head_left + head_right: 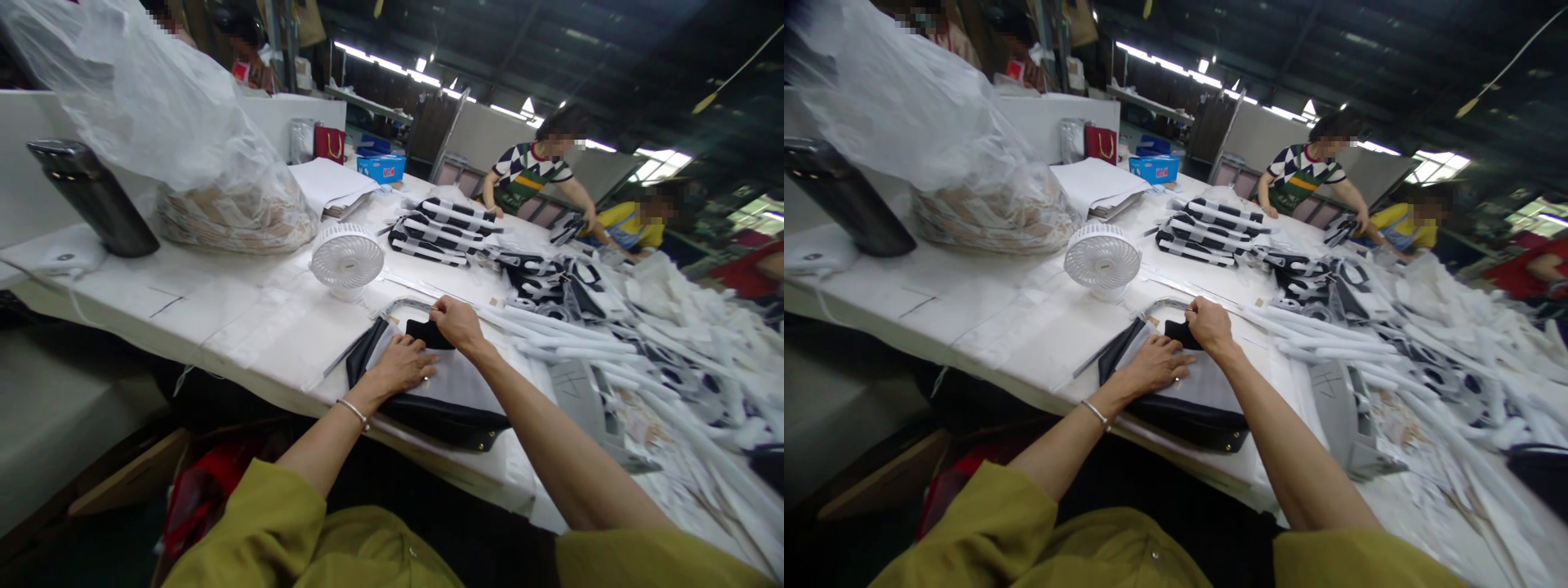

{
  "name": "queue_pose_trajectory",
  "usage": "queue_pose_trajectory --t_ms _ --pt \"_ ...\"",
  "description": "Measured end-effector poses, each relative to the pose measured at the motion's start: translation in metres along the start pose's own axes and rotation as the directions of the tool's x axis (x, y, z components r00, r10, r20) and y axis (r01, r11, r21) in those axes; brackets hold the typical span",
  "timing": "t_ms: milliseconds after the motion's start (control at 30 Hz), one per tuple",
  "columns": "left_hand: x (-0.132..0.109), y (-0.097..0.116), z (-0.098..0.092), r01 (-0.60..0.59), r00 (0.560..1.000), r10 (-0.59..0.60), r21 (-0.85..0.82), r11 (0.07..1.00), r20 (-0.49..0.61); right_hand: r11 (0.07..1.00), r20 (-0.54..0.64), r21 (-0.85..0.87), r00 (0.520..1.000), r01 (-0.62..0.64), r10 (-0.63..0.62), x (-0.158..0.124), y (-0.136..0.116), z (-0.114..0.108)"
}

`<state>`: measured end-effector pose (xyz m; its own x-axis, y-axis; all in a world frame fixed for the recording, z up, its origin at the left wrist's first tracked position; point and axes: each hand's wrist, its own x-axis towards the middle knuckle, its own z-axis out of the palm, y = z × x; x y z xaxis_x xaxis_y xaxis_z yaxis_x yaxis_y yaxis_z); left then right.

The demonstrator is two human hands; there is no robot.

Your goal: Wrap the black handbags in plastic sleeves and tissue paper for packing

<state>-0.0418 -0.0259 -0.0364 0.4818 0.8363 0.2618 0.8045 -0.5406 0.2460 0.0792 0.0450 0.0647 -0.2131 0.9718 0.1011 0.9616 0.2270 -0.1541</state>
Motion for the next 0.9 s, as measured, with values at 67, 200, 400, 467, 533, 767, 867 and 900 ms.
queue_pose_trajectory --t_ms 67,200,400,467,533,767,867,900 --pt "0.001 0.000 0.000 0.009 1.000 -0.009 -0.020 1.000 0.023 0.999 0.015 -0.027 1.000 0.021 -0.020 0.007 -0.008 -0.003" --pt "0.000 0.001 -0.004 0.011 0.999 -0.008 -0.057 0.998 0.045 0.996 0.031 -0.083 0.999 0.030 -0.028 0.015 -0.017 -0.007" --pt "-0.003 0.004 -0.007 0.095 0.990 -0.109 -0.149 0.984 -0.093 0.993 -0.006 -0.096 0.997 0.074 -0.074 -0.014 -0.016 -0.010" --pt "-0.003 0.005 -0.008 0.179 0.970 -0.201 -0.162 0.971 -0.138 0.988 -0.060 -0.051 0.987 0.148 -0.150 -0.038 -0.010 -0.009" --pt "-0.004 0.006 -0.008 0.267 0.939 -0.294 -0.164 0.950 -0.179 0.972 -0.135 0.034 0.964 0.233 -0.227 -0.065 0.000 -0.006" --pt "-0.007 0.005 -0.008 0.458 0.797 -0.509 -0.223 0.860 -0.325 0.893 -0.265 0.322 0.935 0.315 -0.234 -0.127 0.015 0.017" --pt "-0.006 0.000 -0.007 0.478 0.759 -0.553 -0.283 0.831 -0.342 0.883 -0.290 0.331 0.926 0.333 -0.240 -0.135 0.012 0.023" --pt "-0.006 -0.003 -0.007 0.479 0.752 -0.562 -0.300 0.825 -0.344 0.887 -0.284 0.320 0.927 0.333 -0.246 -0.136 0.010 0.024"
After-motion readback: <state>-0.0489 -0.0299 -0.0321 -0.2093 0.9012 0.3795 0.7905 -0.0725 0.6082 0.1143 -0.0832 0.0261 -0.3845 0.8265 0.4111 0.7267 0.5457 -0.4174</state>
